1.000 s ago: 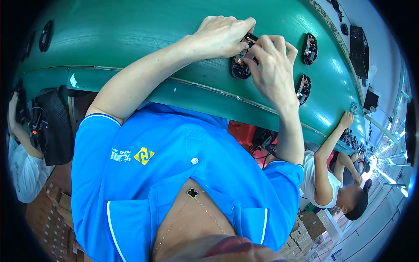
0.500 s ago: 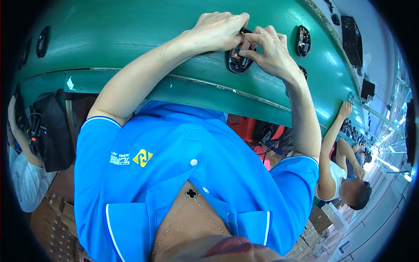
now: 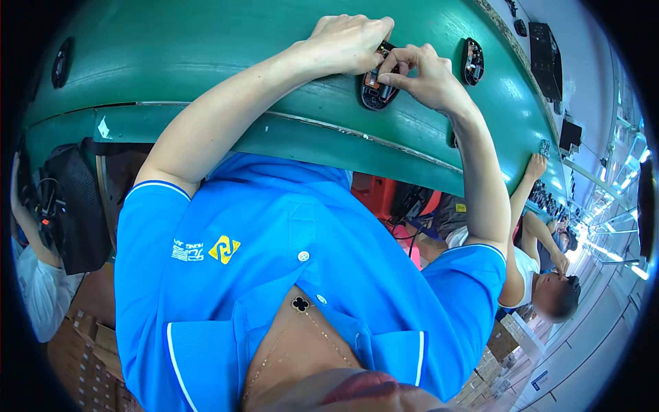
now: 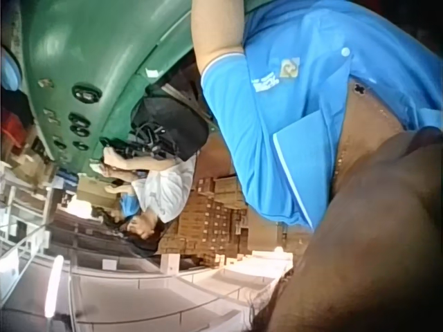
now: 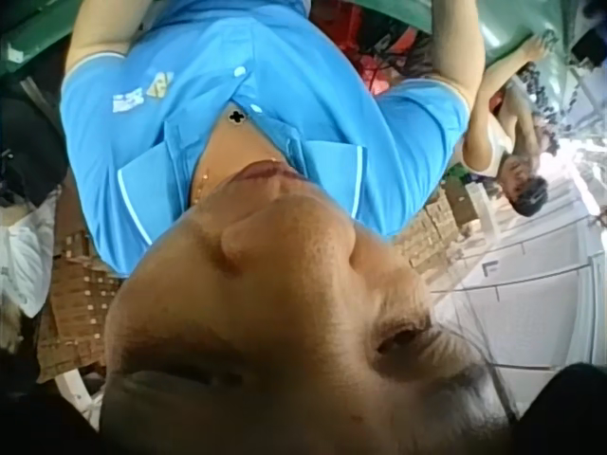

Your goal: The person assembles computer mouse bases by taking mouse casings and circuit boards from a conveyor belt, fitting the circuit boards and wires into the casings by hand, and placing the assembled mouse bases back onto the conveyor belt.

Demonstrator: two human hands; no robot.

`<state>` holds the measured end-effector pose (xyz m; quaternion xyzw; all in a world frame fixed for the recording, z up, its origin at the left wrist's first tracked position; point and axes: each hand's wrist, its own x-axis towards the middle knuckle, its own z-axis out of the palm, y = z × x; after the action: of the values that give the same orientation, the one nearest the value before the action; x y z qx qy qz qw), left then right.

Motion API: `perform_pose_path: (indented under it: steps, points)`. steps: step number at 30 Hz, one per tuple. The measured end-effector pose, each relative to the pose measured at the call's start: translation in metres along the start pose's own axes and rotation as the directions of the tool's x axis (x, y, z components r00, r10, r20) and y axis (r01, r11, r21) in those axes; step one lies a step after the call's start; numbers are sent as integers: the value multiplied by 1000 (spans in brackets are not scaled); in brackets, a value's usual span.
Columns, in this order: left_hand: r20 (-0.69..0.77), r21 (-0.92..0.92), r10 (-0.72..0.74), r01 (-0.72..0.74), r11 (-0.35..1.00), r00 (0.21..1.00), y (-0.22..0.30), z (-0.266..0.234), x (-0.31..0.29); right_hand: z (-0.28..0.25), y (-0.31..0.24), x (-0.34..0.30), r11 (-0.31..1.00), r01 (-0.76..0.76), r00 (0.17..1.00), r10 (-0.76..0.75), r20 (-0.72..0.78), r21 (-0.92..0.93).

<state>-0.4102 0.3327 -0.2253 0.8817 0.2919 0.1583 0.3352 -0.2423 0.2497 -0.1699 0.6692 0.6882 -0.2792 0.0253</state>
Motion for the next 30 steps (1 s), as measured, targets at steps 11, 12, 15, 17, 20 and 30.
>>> perform_pose_path:
  steps: [11,12,15,17,20,30]
  points:
    - [-16,20,-2,3,1000,1000,12,0,-10,-3,-16,-15,995,-78,994,72,-84,-67]
    - [-11,24,-8,8,1000,1000,15,-1,-10,-10,-22,-16,992,-94,995,90,-51,-89]
    - [-7,38,-11,11,999,1000,24,-4,-9,-22,-27,-22,983,-125,992,126,2,-137]
    - [14,65,-11,10,998,1000,26,-1,-10,-21,-17,-28,993,-120,993,120,16,-10]
    - [33,100,-19,16,995,999,24,-3,-11,-14,0,-33,987,-102,995,99,29,122]
    - [-150,-271,-286,239,932,946,-36,-123,-64,29,-34,-45,983,183,762,-152,-630,-16]
